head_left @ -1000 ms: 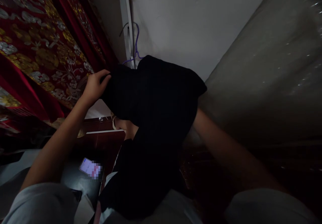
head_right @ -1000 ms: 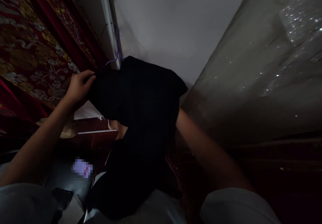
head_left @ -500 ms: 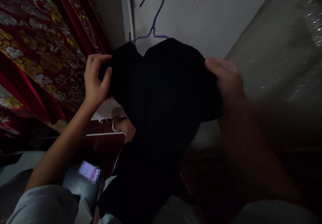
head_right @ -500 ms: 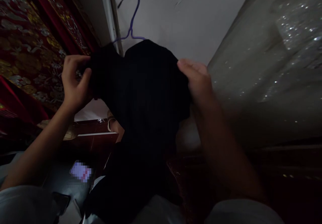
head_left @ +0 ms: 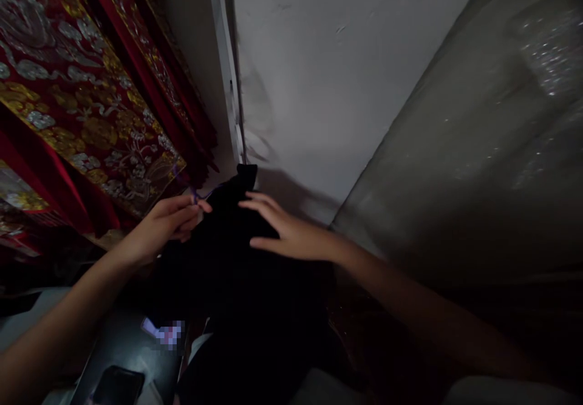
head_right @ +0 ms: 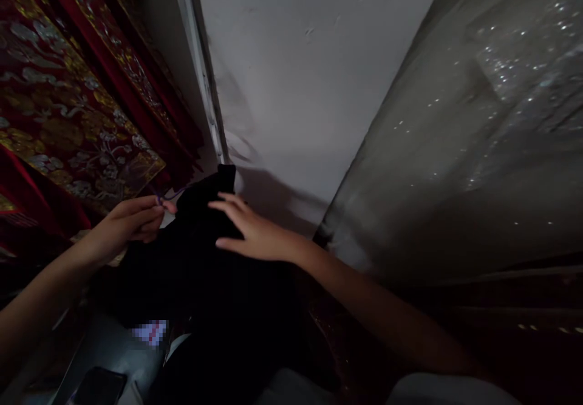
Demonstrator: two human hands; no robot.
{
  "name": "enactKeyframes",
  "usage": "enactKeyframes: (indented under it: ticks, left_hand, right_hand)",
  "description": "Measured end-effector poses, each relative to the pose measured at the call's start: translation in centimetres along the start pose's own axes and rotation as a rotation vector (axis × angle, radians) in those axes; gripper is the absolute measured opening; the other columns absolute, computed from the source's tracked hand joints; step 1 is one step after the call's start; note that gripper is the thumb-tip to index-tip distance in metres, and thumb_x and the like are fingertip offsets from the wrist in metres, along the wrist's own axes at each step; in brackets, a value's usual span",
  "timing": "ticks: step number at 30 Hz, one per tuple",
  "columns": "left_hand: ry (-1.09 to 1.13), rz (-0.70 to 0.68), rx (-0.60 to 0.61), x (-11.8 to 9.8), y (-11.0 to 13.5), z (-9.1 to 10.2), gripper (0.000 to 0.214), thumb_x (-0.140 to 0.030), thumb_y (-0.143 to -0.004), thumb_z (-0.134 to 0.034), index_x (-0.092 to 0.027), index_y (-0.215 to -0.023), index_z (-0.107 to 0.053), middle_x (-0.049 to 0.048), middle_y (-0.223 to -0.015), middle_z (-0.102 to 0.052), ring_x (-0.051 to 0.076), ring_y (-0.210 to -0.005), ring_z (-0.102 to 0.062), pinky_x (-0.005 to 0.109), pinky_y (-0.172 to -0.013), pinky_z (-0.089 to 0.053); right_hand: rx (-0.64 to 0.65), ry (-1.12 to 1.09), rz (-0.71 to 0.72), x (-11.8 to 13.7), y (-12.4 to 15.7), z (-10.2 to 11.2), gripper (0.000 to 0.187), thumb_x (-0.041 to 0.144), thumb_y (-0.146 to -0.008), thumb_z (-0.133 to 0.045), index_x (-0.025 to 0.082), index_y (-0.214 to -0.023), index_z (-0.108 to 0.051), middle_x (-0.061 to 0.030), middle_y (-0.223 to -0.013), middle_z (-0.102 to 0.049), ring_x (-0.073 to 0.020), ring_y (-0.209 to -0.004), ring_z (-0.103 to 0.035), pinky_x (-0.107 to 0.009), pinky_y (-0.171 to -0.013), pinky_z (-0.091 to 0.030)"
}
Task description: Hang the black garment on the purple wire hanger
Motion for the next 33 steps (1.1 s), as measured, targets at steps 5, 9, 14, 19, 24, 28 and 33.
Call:
enactKeyframes:
  ticks: [5, 9, 14, 19, 24, 28, 33]
  left_hand:
    - [-0.447, -0.104, -0.037, -1.5, 1.6, 3.6, 0.033, -0.047, -0.101, -0.059, -0.018, -0.107, -0.073, -0.0022, -0.068, -0.047, 0.008, -0.056, -0.039, 0.018, -0.047, -0.028]
    - [-0.535, -0.239, -0.025, -3.1, 0.7, 4.4, 0.03, -0.043, -0.101, -0.059, -0.018, -0.099, -0.075, -0.0006, -0.067, -0.052, 0.011, -0.06, -0.045, 0.021, -0.052, -0.034]
    - [-0.74, -0.463, -0.25, -2.8, -2.0, 4.1, 0.026, -0.039, -0.098, -0.06, -0.018, -0.091, -0.073, 0.0019, -0.076, -0.065, 0.016, -0.072, -0.061, 0.027, -0.069, -0.048]
    - [-0.784, -0.731, -0.619, -1.6, -3.6, 3.7, 0.023, -0.038, -0.098, -0.062, -0.021, -0.111, -0.071, 0.0054, -0.111, -0.073, 0.022, -0.105, -0.067, 0.037, -0.095, -0.052]
    - [-0.675, -0.947, -0.864, -1.0, -2.1, 2.9, 0.016, -0.031, -0.104, -0.056, -0.022, -0.112, -0.066, 0.004, -0.114, -0.065, 0.023, -0.113, -0.06, 0.044, -0.102, -0.046]
    - [-0.718, -0.883, -0.839, 0.5, -0.9, 1.3, 0.014, -0.026, -0.103, -0.054, -0.024, -0.113, -0.063, 0.0037, -0.112, -0.062, 0.023, -0.113, -0.056, 0.042, -0.102, -0.044]
    - [-0.69, -0.682, -0.572, 5.1, -1.8, -1.1, 0.02, -0.025, -0.102, -0.052, -0.02, -0.118, -0.063, 0.0056, -0.101, -0.066, 0.02, -0.094, -0.063, 0.034, -0.089, -0.051]
  right_hand:
    - [-0.691, 0.124, -0.006, -4.4, -1.1, 2.7, 0.06, 0.038, -0.09, -0.069, 0.026, -0.145, -0.047, -0.0141, -0.145, -0.049, -0.0318, -0.141, -0.047, -0.056, -0.118, -0.042]
    - [-0.475, -0.144, -0.062, -5.1, -1.8, 4.0, 0.045, 0.051, -0.092, -0.065, 0.027, -0.13, -0.061, -0.0077, -0.131, -0.063, -0.0259, -0.123, -0.061, -0.047, -0.105, -0.053]
    - [-0.3, -0.672, -0.274, -4.8, -1.1, 4.0, 0.052, 0.073, -0.078, -0.074, 0.023, -0.078, -0.06, 0.0035, -0.062, -0.051, -0.0118, -0.049, -0.048, -0.026, -0.042, -0.045]
    - [-0.697, -0.805, -0.308, -4.0, -1.1, 5.3, 0.05, 0.067, -0.068, -0.086, 0.025, -0.08, -0.063, -0.0019, -0.071, -0.062, -0.018, -0.067, -0.062, -0.03, -0.057, -0.053]
    - [-0.873, -0.75, -0.215, -3.9, -4.8, 9.1, 0.039, 0.06, -0.08, -0.08, 0.026, -0.08, -0.061, -0.0052, -0.082, -0.069, -0.026, -0.097, -0.07, -0.036, -0.075, -0.06]
    - [-1.012, -0.841, -0.129, -4.5, -6.8, 11.5, 0.025, 0.04, -0.098, -0.062, 0.022, -0.081, -0.06, -0.0033, -0.079, -0.067, -0.0201, -0.1, -0.07, -0.034, -0.083, -0.06]
    - [-1.061, -0.901, -0.118, -5.9, -3.6, 10.0, 0.027, 0.047, -0.093, -0.067, 0.021, -0.089, -0.061, -0.0034, -0.086, -0.069, -0.0214, -0.097, -0.071, -0.036, -0.081, -0.061]
Point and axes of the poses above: each hand's wrist, its own y-axis away from the middle knuckle, its own z-axis out of the back of the hand, x = y × z, the point moved 1 cm from there along -y, towards the middle knuckle
